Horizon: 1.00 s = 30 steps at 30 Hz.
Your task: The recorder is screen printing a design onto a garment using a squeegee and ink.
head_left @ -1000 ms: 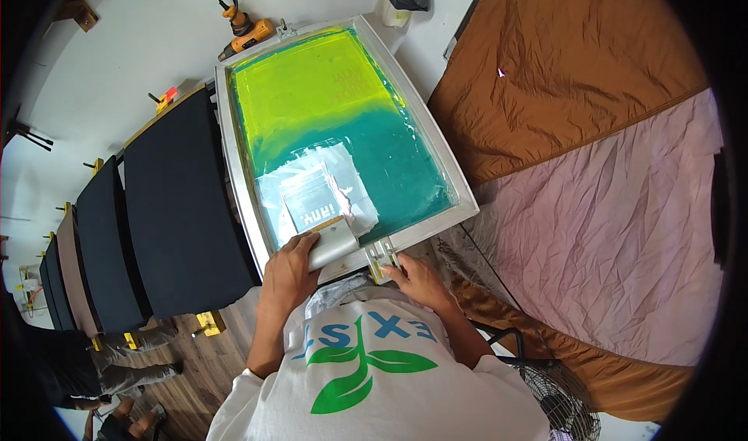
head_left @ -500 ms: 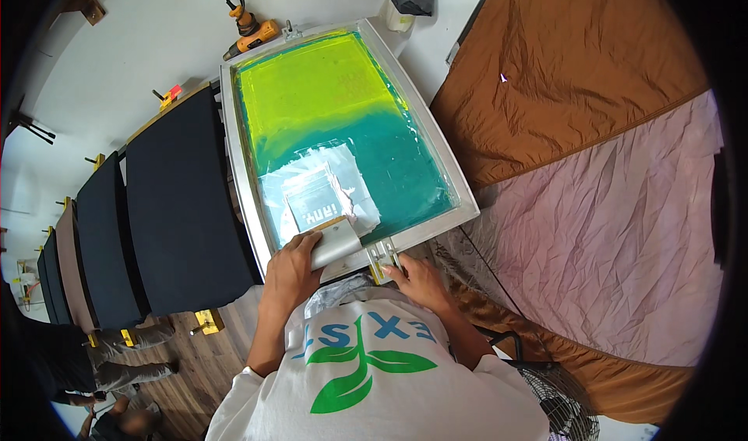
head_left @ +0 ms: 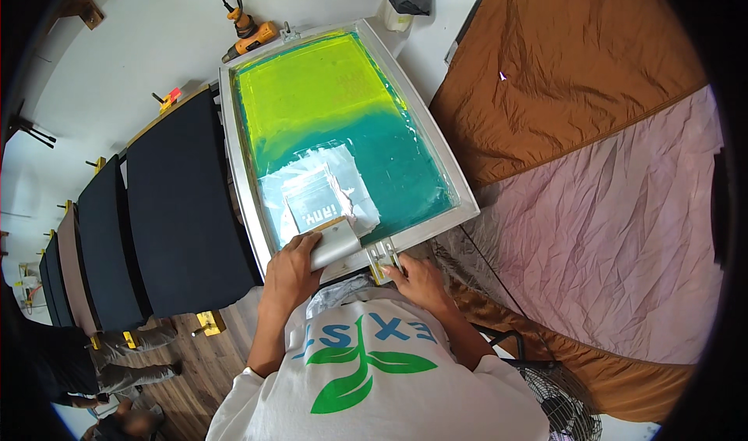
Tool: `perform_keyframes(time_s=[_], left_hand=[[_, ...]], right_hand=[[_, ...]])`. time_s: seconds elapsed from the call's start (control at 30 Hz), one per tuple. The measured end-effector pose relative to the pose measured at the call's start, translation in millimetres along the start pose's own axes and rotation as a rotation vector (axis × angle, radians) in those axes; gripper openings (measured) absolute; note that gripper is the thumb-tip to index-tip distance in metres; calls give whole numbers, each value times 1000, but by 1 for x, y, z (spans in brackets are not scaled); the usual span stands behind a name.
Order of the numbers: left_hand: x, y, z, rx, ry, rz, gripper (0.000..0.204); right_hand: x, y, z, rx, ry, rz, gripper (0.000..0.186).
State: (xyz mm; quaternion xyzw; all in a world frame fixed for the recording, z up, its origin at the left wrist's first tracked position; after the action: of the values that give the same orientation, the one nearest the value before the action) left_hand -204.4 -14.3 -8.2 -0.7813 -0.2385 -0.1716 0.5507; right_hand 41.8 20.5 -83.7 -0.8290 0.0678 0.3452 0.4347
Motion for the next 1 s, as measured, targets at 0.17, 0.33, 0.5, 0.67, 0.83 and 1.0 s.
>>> perform_keyframes(time_s=[0.17, 0.33, 0.5, 0.67, 0.83, 1.0], left_hand=[[0, -1, -1, -5, 1, -5, 51], [-1, -1, 0, 2, 26, -20, 51], [2, -2, -1, 2, 13, -11, 52], [1, -2, 1, -1, 1, -22, 51], [2, -1, 1, 3, -4, -22, 51], [1, -2, 1, -1, -14, -24, 52]], right_hand=[[0, -1, 0, -14, 10, -26, 48], [-3, -3, 0, -5, -4, -8, 50], [-4, -6, -1, -17, 2, -7, 51], [-3, -5, 2, -61, 42, -12, 43], [2, -1, 3, -40, 28, 45, 44], [-1, -1, 2, -39, 52, 97, 44]])
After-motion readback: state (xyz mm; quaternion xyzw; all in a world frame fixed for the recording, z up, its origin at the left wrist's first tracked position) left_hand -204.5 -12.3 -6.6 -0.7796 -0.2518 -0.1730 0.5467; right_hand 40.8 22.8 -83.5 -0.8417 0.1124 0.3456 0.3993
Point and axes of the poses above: each hand's wrist, its own z-axis towards the middle knuckle, its own y-axis out of the palm, x = y × z, the point moved 4 cm from there along z, towards the middle knuckle, and after that the axes turned 10 degrees about -x, right-handed, at the moved point
